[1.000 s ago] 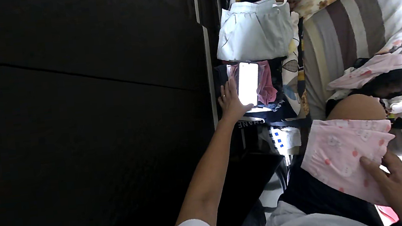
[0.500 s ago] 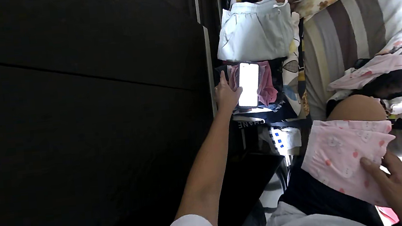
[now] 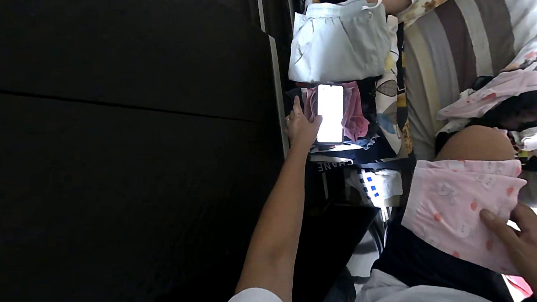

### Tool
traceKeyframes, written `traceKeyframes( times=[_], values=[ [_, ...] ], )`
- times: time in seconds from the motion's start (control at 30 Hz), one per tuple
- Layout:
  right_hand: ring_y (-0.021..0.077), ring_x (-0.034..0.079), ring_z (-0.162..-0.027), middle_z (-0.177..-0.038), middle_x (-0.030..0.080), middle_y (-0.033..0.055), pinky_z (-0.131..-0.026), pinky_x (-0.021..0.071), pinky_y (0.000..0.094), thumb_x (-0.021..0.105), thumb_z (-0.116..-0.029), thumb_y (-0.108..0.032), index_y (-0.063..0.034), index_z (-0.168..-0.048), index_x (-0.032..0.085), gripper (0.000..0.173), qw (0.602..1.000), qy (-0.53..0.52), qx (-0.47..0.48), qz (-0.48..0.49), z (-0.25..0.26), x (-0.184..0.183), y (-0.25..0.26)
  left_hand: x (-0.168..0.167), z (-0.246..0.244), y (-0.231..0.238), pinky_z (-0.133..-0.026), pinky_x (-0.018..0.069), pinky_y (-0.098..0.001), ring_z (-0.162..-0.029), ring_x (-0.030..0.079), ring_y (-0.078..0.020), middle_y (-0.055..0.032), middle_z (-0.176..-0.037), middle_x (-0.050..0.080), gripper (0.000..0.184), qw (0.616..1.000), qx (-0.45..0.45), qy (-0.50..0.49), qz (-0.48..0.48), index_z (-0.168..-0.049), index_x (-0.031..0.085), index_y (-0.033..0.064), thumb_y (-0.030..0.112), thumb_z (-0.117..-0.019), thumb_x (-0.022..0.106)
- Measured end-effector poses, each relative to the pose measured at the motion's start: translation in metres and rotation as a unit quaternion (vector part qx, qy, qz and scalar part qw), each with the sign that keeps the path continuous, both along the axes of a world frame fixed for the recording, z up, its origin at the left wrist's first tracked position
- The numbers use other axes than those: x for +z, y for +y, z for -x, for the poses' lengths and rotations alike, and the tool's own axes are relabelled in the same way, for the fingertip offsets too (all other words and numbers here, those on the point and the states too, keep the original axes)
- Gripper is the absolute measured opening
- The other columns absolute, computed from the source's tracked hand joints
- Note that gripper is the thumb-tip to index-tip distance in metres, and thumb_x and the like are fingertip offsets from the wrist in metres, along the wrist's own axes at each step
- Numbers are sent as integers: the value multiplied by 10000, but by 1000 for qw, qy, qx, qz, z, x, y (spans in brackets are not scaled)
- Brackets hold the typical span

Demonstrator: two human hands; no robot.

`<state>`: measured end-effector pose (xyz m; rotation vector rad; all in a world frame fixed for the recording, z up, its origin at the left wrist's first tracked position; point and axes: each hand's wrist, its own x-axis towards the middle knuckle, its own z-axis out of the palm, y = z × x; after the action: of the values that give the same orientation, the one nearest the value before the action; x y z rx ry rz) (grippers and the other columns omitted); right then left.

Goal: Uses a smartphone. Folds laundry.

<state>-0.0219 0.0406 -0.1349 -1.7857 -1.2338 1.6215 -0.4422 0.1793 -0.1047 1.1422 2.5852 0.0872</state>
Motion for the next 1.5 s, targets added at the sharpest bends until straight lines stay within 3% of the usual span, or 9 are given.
traceKeyframes(
  times=[0.17, 0.3, 0.37, 0.53, 0.67, 0.8, 1.0, 1.27, 1.5],
  values=[
    [183, 618, -1140, -1389, 541, 221, -899, 540, 331, 585, -959, -386, 11, -1415, 523, 607, 1000, -5, 2, -3, 0, 1, 0, -6, 18, -12, -1146, 352, -595, -1386, 452, -449, -248, -1484, 506, 916, 997, -41, -58, -43, -1634, 193, 73, 275, -930, 745],
    [256, 566, -1264, -1510, 458, 245, -961, 517, 392, 624, -925, -391, -21, -1600, 277, 844, 1000, -6, -5, -4, 0, 6, 2, -13, 25, -22, -1157, 351, -582, -1408, 428, -438, -263, -1515, 459, 956, 992, -61, -89, -64, -1632, 187, 59, 199, -890, 774],
    [261, 541, -1297, -1547, 418, 242, -978, 505, 397, 626, -924, -391, -36, -1615, 240, 867, 1000, -2, -7, -4, 0, 10, 3, -16, 26, -25, -1158, 348, -585, -1412, 423, -438, -270, -1522, 448, 969, 991, -68, -91, -73, -1631, 190, 56, 177, -874, 782],
    [197, 565, -1273, -1521, 458, 221, -978, 513, 334, 632, -908, -402, -34, -1608, 257, 876, 1000, 19, -3, -3, -1, 10, 2, -16, 17, -25, -1165, 330, -605, -1421, 408, -455, -283, -1529, 435, 998, 995, -64, -59, -49, -1635, 185, 65, 211, -864, 802],
    [203, 580, -1249, -1493, 485, 224, -957, 527, 346, 636, -913, -373, -25, -1590, 299, 833, 1000, 21, 0, -1, -1, 9, 0, -7, 2, -26, -1191, 228, -635, -1443, 381, -439, -254, -1549, 427, 1052, 997, -76, -13, 5, -1649, 133, 99, 287, -869, 812],
    [188, 590, -1232, -1487, 492, 211, -934, 537, 330, 631, -915, -368, -30, -1582, 323, 808, 1000, 21, -1, -10, -1, 8, -1, -12, -5, -25, -1199, 228, -622, -1432, 386, -460, -294, -1525, 426, 1159, 996, -85, 9, 9, -1648, 90, 84, 338, -817, 857],
    [179, 593, -1231, -1492, 494, 195, -933, 539, 324, 632, -912, -396, -49, -1585, 329, 816, 1000, 20, -4, -7, -1, 5, -1, -16, -26, -22, -1192, 244, -628, -1418, 417, -441, -256, -1501, 478, 1348, 997, -65, 49, -3, -1652, 24, 104, 441, -705, 922],
    [168, 603, -1215, -1493, 491, 197, -917, 545, 311, 632, -905, -411, -56, -1588, 329, 828, 1000, 24, -8, -7, 0, 6, -2, -26, -30, -20, -1204, 217, -635, -1488, 305, -466, -273, -1586, 356, 1389, 996, -47, 72, 18, -1653, -26, 142, 470, -694, 924],
    [173, 609, -1207, -1475, 507, 199, -915, 550, 317, 641, -910, -398, -49, -1585, 328, 821, 1000, 27, -9, -8, 0, 4, -3, -29, -10, -22, -1204, 239, -635, -1484, 277, -512, -327, -1582, 327, 1308, 998, -63, 1, -23, -1646, -2, 72, 402, -754, 897]
  ],
)
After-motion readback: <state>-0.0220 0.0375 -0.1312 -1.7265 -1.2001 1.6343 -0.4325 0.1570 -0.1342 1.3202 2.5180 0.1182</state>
